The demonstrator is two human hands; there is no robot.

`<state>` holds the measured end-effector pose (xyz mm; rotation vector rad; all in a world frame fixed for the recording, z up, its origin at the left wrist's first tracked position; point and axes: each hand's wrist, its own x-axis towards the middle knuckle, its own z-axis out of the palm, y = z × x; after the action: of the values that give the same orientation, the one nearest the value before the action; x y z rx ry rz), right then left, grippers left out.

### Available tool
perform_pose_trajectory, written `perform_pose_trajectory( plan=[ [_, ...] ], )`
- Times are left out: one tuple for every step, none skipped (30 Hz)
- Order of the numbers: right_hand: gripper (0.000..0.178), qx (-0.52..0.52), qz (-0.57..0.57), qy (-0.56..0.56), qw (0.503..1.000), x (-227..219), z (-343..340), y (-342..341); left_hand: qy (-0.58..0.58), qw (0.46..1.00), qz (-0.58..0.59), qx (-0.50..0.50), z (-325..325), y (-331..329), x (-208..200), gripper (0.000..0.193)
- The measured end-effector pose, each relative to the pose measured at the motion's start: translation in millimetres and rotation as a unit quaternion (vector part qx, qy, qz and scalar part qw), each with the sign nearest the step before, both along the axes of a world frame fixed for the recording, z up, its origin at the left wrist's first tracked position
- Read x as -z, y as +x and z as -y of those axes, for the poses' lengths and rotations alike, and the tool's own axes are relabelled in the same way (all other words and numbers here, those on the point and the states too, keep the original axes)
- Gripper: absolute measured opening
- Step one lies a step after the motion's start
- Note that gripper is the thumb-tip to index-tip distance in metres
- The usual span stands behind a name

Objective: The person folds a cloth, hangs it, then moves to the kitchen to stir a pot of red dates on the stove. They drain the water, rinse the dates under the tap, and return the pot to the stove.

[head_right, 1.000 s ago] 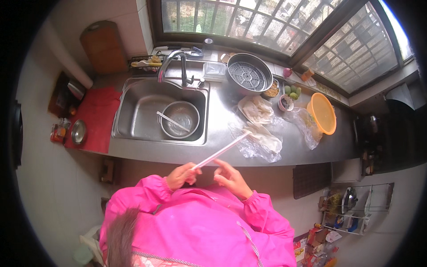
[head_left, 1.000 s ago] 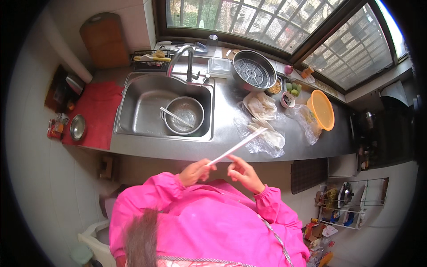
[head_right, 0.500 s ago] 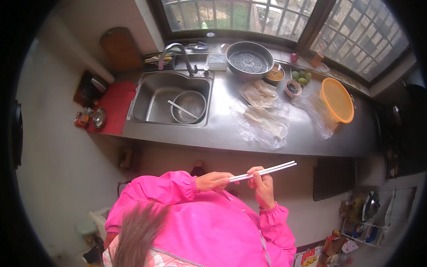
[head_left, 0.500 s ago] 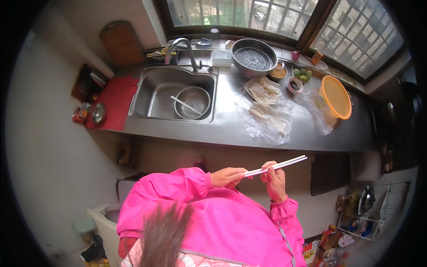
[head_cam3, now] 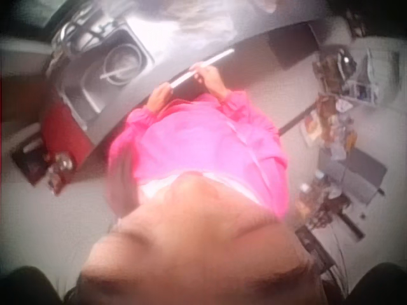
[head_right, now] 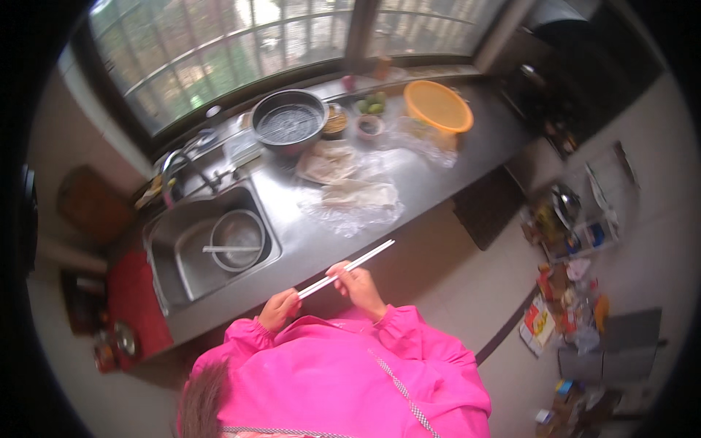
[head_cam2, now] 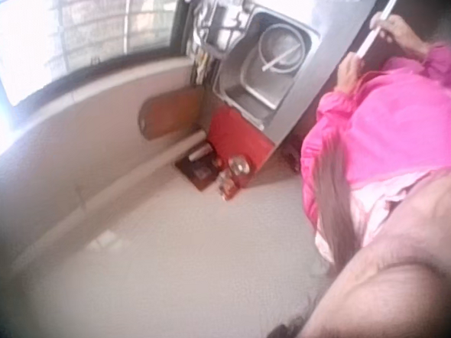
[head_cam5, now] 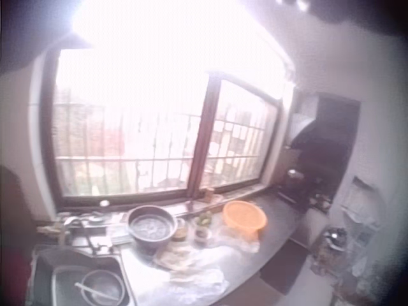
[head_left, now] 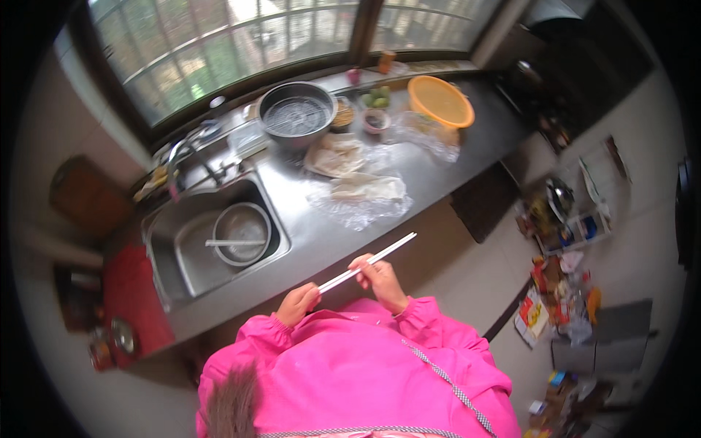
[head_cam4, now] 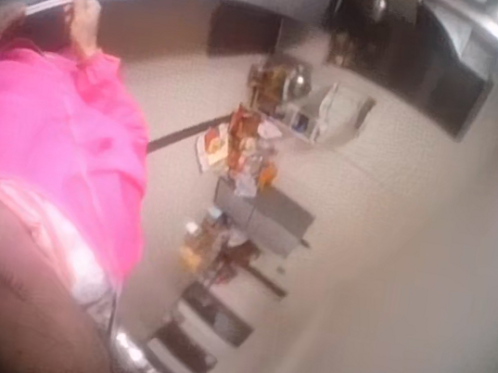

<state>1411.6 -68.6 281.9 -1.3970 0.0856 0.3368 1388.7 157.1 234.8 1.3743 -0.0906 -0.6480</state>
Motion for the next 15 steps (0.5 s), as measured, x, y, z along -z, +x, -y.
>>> perform_pose_trajectory(
  plan=[
    [0.027,0.02,0.011,-0.003,1.0,0.1,-0.4,-3.4,-0.018,1.0,0.011,0.015,-3.0,5.1,2.5,0.027],
    [0.028,0.041,0.012,-0.005,0.999,0.1,0.1,-8.2,-0.02,0.999,-0.002,0.032,-3.5,9.6,4.0,0.026],
    [0.029,0.065,0.012,-0.014,0.998,-0.8,5.0,-12.9,-0.015,0.999,0.007,0.045,0.5,15.6,4.8,0.026],
    [0.03,0.101,-0.001,-0.026,0.995,-2.4,12.6,-19.9,-0.007,0.998,0.007,0.062,7.9,21.4,4.3,0.025],
    [0.031,0.125,0.02,-0.02,0.992,-3.0,21.6,-26.3,0.006,0.996,0.0,0.084,18.2,27.0,3.4,0.025],
    [0.032,0.15,0.032,-0.018,0.988,-4.7,31.8,-31.1,0.006,0.993,0.012,0.115,30.1,32.4,0.3,0.025],
    [0.032,0.181,0.022,-0.011,0.983,-6.3,42.7,-36.3,0.01,0.989,0.021,0.144,44.5,38.3,-3.8,0.025],
    [0.031,0.207,0.014,0.002,0.978,-7.1,54.2,-40.6,0.013,0.985,0.032,0.169,60.3,43.5,-7.5,0.024],
    [0.031,0.227,0.021,0.004,0.974,-8.5,67.3,-44.5,0.019,0.98,0.034,0.194,78.3,47.6,-12.4,0.024],
    [0.031,0.244,0.025,0.008,0.97,-9.5,80.2,-47.1,0.026,0.976,0.045,0.212,95.1,51.8,-16.8,0.024],
    [0.03,0.258,0.029,0.012,0.966,-10.4,94.5,-48.8,0.031,0.971,0.056,0.229,113.0,55.5,-20.8,0.025],
    [0.03,0.267,0.036,0.015,0.963,-8.3,108.4,-51.3,0.036,0.967,0.07,0.243,131.2,57.2,-20.9,0.025],
    [0.03,0.274,0.039,0.018,0.961,-9.0,124.1,-52.8,0.031,0.968,0.079,0.236,151.6,58.2,-22.9,0.026],
    [0.029,0.281,0.044,0.023,0.958,-8.7,142.9,-53.9,0.028,0.968,0.076,0.239,173.5,59.3,-24.0,0.027],
    [0.03,0.288,0.05,0.03,0.956,-7.3,160.5,-54.8,0.026,0.967,0.074,0.244,195.5,61.1,-23.9,0.027]
  ],
)
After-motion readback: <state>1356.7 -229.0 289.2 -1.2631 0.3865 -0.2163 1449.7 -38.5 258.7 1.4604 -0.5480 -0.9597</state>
